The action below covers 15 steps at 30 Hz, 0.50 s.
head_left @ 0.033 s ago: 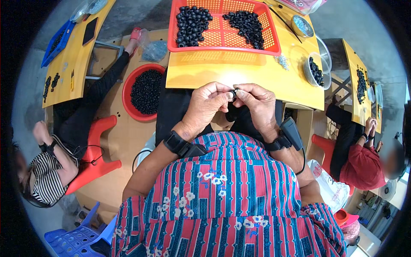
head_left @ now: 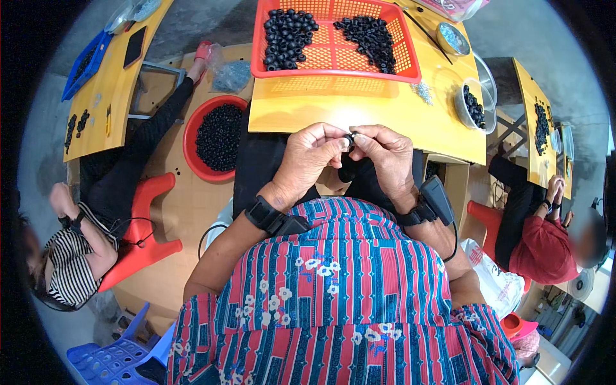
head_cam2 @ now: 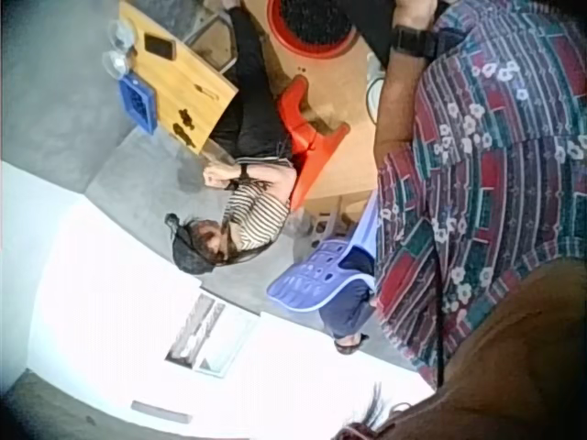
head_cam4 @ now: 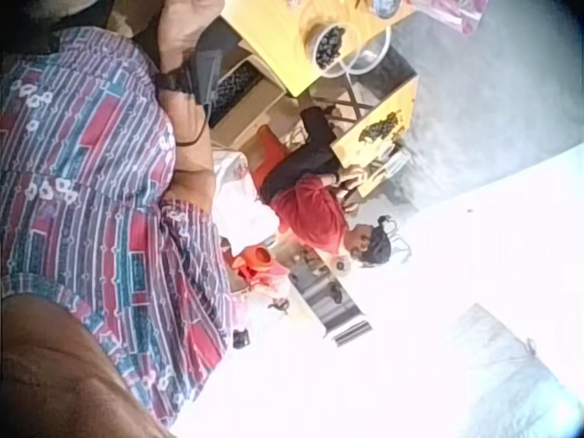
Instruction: Manually joining or sorting small black plastic components at an assembly workstation.
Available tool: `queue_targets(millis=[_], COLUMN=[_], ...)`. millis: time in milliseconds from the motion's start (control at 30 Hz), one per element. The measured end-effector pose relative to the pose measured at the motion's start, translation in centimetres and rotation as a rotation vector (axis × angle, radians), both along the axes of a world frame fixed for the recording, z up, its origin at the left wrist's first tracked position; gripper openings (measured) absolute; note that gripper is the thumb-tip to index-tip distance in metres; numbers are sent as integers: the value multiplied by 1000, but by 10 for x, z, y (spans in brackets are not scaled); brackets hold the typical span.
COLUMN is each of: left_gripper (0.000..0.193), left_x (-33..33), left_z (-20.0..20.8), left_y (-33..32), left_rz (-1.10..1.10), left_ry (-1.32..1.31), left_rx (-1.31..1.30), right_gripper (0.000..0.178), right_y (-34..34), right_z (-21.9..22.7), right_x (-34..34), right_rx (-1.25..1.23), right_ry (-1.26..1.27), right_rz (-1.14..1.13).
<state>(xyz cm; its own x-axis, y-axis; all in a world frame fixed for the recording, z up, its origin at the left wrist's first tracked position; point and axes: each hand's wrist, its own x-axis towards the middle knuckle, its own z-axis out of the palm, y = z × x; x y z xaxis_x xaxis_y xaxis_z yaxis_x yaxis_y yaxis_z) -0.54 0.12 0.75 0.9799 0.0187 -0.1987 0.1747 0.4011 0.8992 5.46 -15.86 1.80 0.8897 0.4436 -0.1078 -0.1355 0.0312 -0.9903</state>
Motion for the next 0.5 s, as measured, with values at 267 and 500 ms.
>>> queue_targets(millis=[267, 500], left_gripper=[17, 16], left_x=[1, 2], left_z=[-1, -6], left_y=[-1, 0], left_rz=[7, 8], left_ry=[-11, -28], left_rx=[24, 28], right_gripper=[15, 13], right_y=[-2, -3], right_z=[1, 2], right_x=[1, 4], right_rx=[-29, 3], right_ry=[-65, -19], right_rz=[5, 18])
